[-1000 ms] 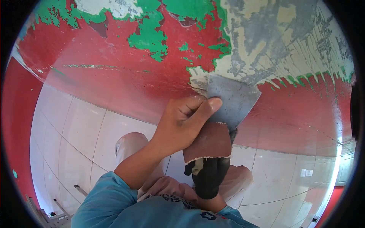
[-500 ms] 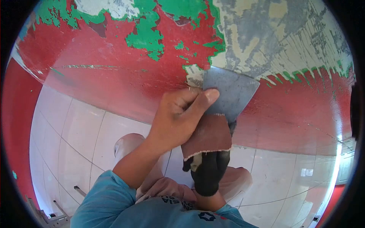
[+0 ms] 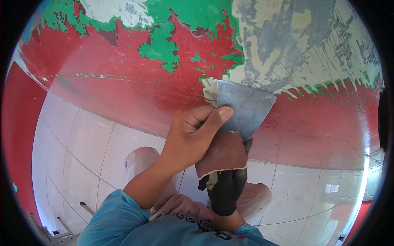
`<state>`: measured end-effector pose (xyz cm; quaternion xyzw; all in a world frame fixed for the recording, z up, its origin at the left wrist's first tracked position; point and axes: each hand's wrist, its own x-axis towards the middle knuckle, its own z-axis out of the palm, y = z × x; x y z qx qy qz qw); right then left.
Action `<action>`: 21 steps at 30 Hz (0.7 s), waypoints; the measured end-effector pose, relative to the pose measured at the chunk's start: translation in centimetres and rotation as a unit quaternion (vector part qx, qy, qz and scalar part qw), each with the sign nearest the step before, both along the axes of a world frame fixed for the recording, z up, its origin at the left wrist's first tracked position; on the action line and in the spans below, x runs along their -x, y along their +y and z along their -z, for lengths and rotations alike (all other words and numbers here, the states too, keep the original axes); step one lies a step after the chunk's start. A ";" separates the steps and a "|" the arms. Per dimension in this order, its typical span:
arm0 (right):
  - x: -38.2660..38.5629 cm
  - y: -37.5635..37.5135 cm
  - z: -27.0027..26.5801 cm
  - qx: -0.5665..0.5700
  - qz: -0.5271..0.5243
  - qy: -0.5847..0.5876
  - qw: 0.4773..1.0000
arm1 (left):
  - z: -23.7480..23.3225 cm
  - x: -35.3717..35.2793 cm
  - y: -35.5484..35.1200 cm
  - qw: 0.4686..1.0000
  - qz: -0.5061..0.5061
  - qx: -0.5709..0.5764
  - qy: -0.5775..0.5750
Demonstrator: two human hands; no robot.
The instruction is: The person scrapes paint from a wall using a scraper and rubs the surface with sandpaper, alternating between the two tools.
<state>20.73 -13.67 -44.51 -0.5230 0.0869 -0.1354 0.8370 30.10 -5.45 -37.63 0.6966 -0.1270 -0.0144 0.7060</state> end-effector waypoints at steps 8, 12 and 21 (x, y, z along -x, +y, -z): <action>0.2 -0.2 -0.5 0.048 0.024 -0.011 0.998 | -0.9 -0.1 -0.2 1.000 0.008 -0.019 0.006; 0.6 -0.3 -0.7 0.044 -0.003 0.030 0.999 | -0.7 -0.2 -0.4 1.000 0.015 0.018 0.017; 0.9 -0.5 -0.6 -0.058 -0.033 -0.014 0.998 | -0.7 0.0 -0.7 1.000 0.013 -0.002 -0.018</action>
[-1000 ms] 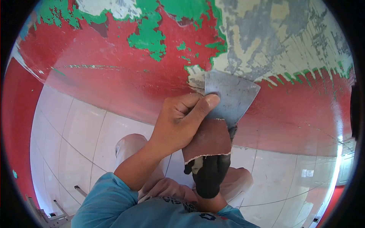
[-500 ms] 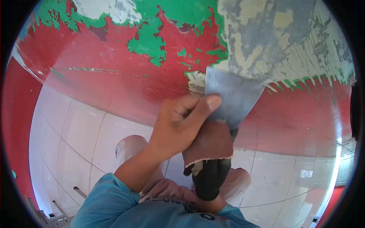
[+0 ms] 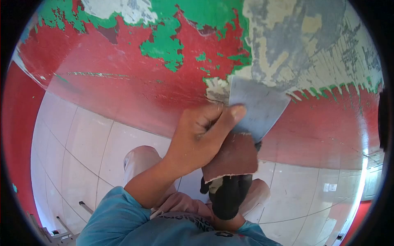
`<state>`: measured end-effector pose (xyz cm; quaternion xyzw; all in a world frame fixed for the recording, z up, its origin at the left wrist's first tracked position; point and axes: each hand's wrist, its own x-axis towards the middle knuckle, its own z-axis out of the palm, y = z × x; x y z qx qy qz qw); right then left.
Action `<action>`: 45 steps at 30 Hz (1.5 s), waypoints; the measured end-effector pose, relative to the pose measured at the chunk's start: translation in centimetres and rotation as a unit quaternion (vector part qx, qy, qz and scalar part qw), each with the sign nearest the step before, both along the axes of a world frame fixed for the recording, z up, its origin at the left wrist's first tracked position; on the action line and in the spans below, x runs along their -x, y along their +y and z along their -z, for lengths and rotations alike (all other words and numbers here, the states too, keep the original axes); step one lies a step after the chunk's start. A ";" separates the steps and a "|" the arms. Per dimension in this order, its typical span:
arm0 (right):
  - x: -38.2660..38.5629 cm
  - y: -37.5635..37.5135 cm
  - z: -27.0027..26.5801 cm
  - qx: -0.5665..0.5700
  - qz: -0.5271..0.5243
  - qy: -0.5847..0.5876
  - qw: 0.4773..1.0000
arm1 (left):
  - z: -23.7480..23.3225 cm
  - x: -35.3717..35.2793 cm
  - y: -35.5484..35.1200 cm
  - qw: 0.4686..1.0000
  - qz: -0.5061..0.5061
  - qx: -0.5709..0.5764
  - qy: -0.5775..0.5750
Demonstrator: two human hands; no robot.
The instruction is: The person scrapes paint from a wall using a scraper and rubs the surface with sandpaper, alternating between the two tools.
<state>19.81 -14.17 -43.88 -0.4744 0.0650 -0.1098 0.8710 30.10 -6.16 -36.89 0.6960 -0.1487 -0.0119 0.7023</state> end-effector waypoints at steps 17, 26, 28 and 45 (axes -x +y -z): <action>-0.1 -0.1 -0.3 0.168 0.049 -0.013 0.984 | -0.7 -0.1 -0.3 0.998 -0.016 0.056 0.025; -0.5 0.6 -2.1 0.168 0.091 0.010 0.981 | -1.7 -0.2 -0.2 1.000 0.007 0.024 0.019; -0.1 0.3 -1.4 0.187 0.104 0.012 0.977 | -1.4 -0.2 -0.4 0.999 0.013 0.019 0.025; -0.4 -1.6 -2.1 0.570 0.128 -0.144 0.799 | -2.0 0.5 -1.0 0.996 0.041 0.064 0.047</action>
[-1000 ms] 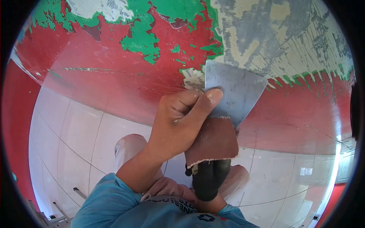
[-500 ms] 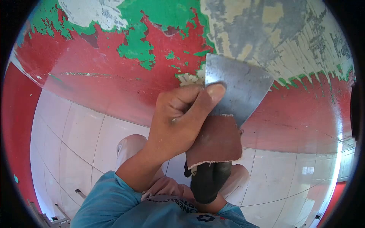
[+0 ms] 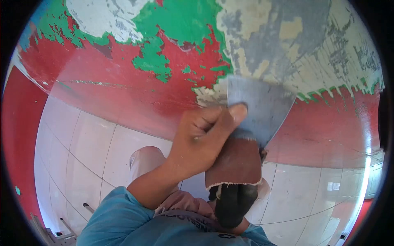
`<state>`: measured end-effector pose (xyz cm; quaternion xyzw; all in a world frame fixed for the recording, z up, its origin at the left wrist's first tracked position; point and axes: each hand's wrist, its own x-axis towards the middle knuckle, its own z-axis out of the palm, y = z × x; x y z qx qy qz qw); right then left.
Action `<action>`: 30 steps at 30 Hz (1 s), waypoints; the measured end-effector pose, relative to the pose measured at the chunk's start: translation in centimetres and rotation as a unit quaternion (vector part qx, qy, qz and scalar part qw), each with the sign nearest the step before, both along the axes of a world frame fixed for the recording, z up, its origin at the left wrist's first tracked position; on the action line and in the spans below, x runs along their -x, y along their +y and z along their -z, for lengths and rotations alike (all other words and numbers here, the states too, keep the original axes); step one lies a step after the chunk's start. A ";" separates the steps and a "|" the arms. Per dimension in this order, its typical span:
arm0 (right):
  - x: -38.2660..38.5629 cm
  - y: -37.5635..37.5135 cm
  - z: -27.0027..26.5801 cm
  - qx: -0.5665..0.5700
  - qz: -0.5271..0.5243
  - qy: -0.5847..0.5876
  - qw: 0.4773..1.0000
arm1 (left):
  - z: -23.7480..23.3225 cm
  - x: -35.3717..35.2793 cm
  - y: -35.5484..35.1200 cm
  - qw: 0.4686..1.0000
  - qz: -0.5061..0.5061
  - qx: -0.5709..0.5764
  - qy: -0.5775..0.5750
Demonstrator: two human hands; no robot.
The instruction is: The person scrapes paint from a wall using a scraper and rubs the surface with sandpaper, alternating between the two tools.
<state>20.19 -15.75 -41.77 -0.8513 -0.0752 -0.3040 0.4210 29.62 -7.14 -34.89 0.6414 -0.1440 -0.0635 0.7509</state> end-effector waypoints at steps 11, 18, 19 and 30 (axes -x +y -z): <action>1.6 -0.9 -1.7 -0.121 0.004 0.141 0.983 | 0.7 0.1 -0.7 0.999 -0.035 0.024 0.000; 1.4 -0.9 -1.7 -0.281 -0.028 0.222 0.933 | -0.1 0.4 -1.3 0.995 -0.049 0.069 0.046; 1.4 -1.1 -1.7 -0.282 -0.031 0.219 0.934 | 0.3 0.5 -1.3 0.996 -0.050 0.067 0.043; 0.3 -0.9 -2.1 -0.317 -0.033 0.177 0.931 | 1.5 -0.4 -0.4 0.997 -0.069 -0.014 -0.030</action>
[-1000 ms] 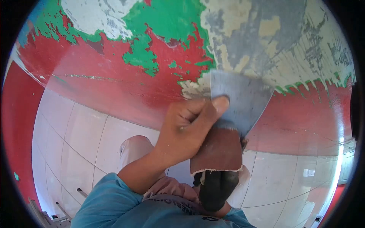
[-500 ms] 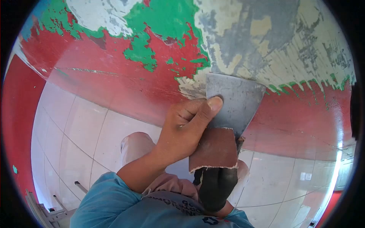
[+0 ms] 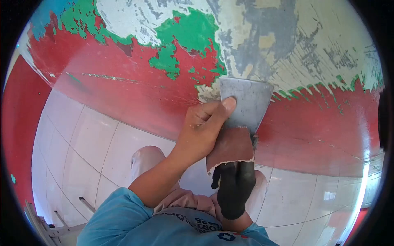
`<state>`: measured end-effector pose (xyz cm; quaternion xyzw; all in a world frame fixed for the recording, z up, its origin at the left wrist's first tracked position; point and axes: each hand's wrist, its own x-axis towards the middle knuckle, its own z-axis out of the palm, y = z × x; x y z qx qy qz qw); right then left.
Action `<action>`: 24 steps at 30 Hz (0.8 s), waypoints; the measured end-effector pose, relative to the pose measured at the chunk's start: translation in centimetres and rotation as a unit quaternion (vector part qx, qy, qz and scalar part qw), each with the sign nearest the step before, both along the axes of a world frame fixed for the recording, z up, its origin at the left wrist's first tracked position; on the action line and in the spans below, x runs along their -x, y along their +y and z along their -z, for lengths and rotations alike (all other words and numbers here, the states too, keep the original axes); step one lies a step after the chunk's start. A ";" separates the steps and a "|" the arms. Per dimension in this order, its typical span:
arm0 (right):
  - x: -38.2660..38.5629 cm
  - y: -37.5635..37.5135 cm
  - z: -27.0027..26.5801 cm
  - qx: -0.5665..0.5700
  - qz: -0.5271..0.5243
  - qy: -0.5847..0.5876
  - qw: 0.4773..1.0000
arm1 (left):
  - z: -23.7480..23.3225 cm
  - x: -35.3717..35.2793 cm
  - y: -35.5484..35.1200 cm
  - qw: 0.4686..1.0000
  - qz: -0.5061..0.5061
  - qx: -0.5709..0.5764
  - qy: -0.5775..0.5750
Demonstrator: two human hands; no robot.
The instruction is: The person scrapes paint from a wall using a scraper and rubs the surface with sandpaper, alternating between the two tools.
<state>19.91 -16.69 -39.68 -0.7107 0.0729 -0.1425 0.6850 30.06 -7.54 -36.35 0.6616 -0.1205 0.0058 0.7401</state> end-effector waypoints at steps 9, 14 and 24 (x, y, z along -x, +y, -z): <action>0.6 -0.1 -0.8 -0.016 -0.012 0.061 0.998 | -0.7 -0.1 0.0 0.994 0.060 0.039 0.084; 0.4 -0.4 -1.7 0.009 -0.028 0.066 0.997 | -1.0 -0.2 -0.4 0.998 0.009 0.046 0.041; 0.1 -0.8 -1.7 0.017 0.003 -0.006 1.000 | -2.5 0.5 -1.2 0.993 0.007 0.090 0.078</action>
